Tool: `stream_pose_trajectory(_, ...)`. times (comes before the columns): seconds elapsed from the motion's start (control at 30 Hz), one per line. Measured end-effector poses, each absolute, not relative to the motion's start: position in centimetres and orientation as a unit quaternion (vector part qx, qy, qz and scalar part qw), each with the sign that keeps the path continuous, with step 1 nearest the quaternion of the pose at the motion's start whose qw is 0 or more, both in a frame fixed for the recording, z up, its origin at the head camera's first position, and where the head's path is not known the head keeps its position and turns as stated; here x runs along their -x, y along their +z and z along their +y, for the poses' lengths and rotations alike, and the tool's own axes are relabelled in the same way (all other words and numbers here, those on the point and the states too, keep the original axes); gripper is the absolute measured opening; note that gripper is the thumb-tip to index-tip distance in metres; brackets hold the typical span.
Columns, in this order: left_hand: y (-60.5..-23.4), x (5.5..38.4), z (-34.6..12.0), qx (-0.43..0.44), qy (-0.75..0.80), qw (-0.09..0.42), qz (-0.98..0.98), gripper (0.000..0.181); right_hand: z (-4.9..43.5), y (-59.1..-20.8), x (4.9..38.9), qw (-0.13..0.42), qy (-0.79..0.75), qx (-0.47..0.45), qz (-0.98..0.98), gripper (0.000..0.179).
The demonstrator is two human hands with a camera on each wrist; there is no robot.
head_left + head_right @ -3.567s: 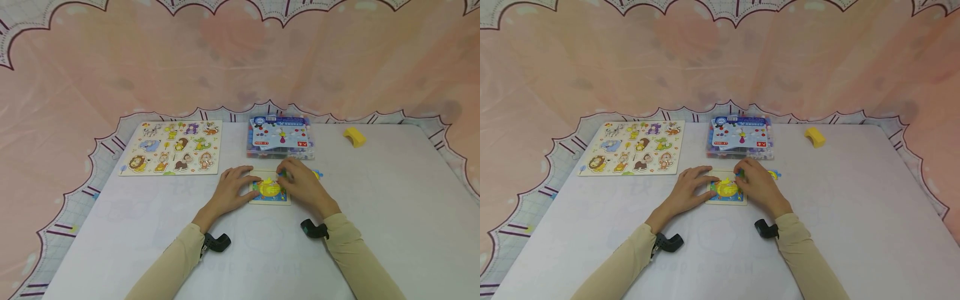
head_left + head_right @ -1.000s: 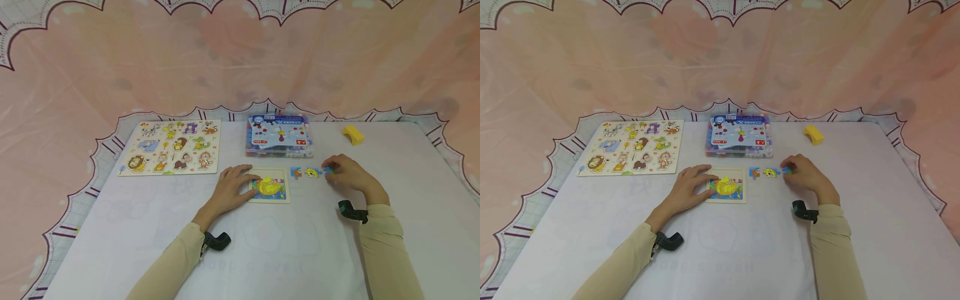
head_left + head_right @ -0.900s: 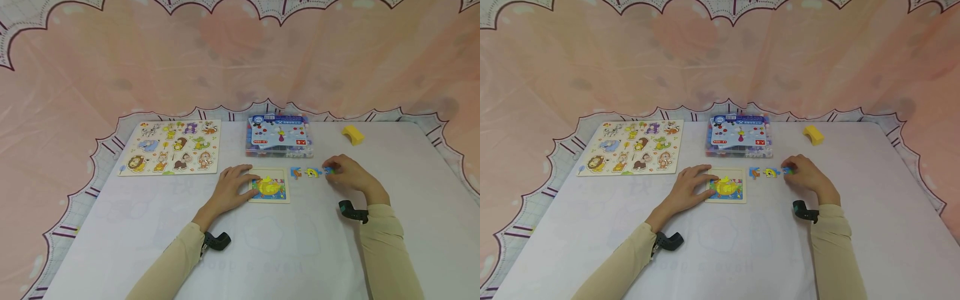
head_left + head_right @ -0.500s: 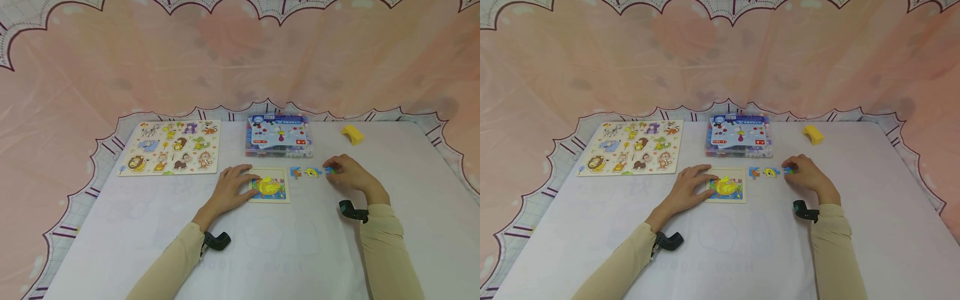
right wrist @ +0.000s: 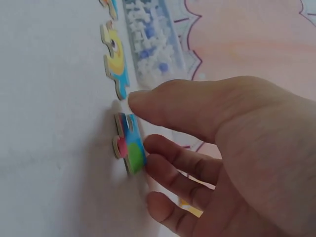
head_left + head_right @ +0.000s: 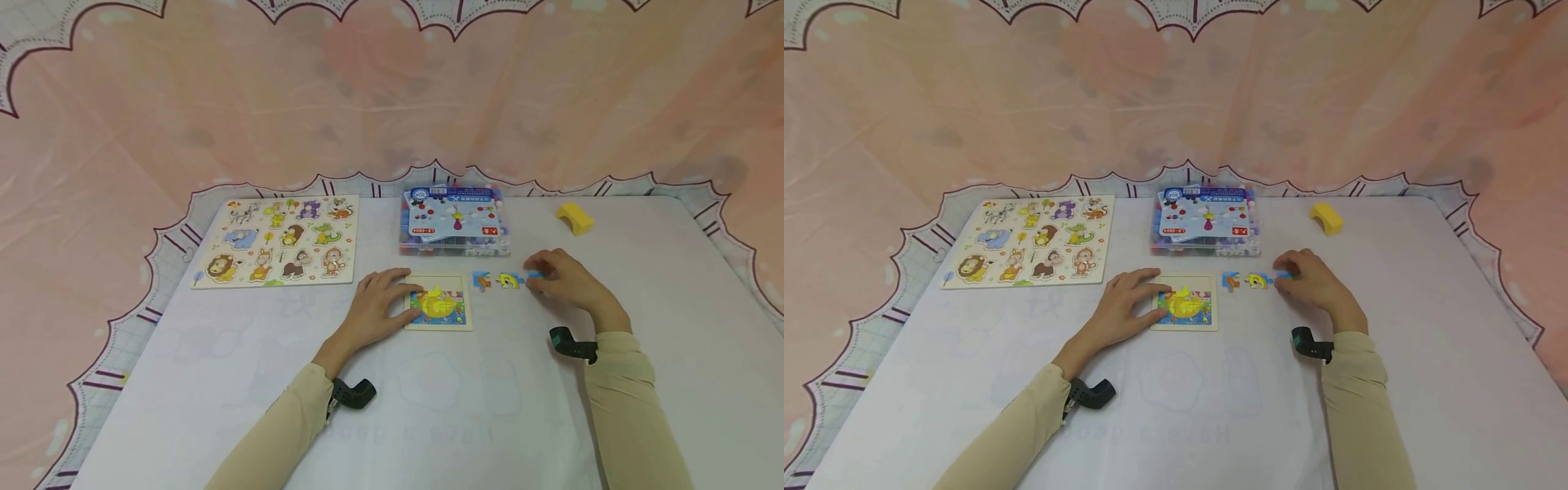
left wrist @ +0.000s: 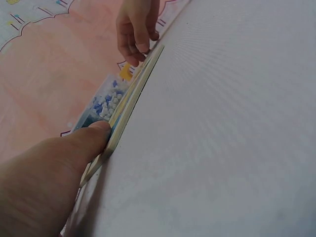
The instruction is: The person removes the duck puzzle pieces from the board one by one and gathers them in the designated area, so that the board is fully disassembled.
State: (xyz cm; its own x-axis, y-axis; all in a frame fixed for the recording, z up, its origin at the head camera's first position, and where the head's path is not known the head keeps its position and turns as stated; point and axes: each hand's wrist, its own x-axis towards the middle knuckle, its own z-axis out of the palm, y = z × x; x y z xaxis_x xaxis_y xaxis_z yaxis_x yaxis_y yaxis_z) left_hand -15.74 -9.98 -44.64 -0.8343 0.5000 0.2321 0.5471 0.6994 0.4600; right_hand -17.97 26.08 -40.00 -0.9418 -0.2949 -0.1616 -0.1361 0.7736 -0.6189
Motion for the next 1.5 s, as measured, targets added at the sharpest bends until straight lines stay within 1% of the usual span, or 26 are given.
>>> stream_pose_trajectory(0.2,-44.9,15.8,-10.0,0.286,-0.261,0.048,-0.921,0.045,25.4,-40.0,18.1,0.105,-0.312,0.121,0.937,0.032)
stream_pose_trajectory(0.4,-44.9,15.9,-10.0,0.284,-0.259,0.048,-0.922,0.046,23.9,-39.8,17.9,0.082,-0.316,0.134,0.936,0.028)
stream_pose_trajectory(0.57,-44.8,15.9,-10.1,0.283,-0.261,0.047,-0.922,0.046,21.7,-39.3,17.7,0.091,-0.322,0.151,0.93,0.027)
stream_pose_trajectory(0.9,-44.8,15.8,-10.1,0.286,-0.244,0.045,-0.926,0.061,18.1,-39.6,17.3,0.095,-0.329,0.187,0.921,0.025)
stream_pose_trajectory(1.3,-44.4,15.7,-10.0,0.275,-0.229,0.008,-0.934,0.064,15.8,-40.3,16.8,0.08,-0.332,0.223,0.913,0.026)
stream_pose_trajectory(1.5,-44.2,15.7,-10.0,0.275,-0.227,0.004,-0.934,0.065,14.6,-40.4,16.5,0.091,-0.333,0.223,0.912,0.026)
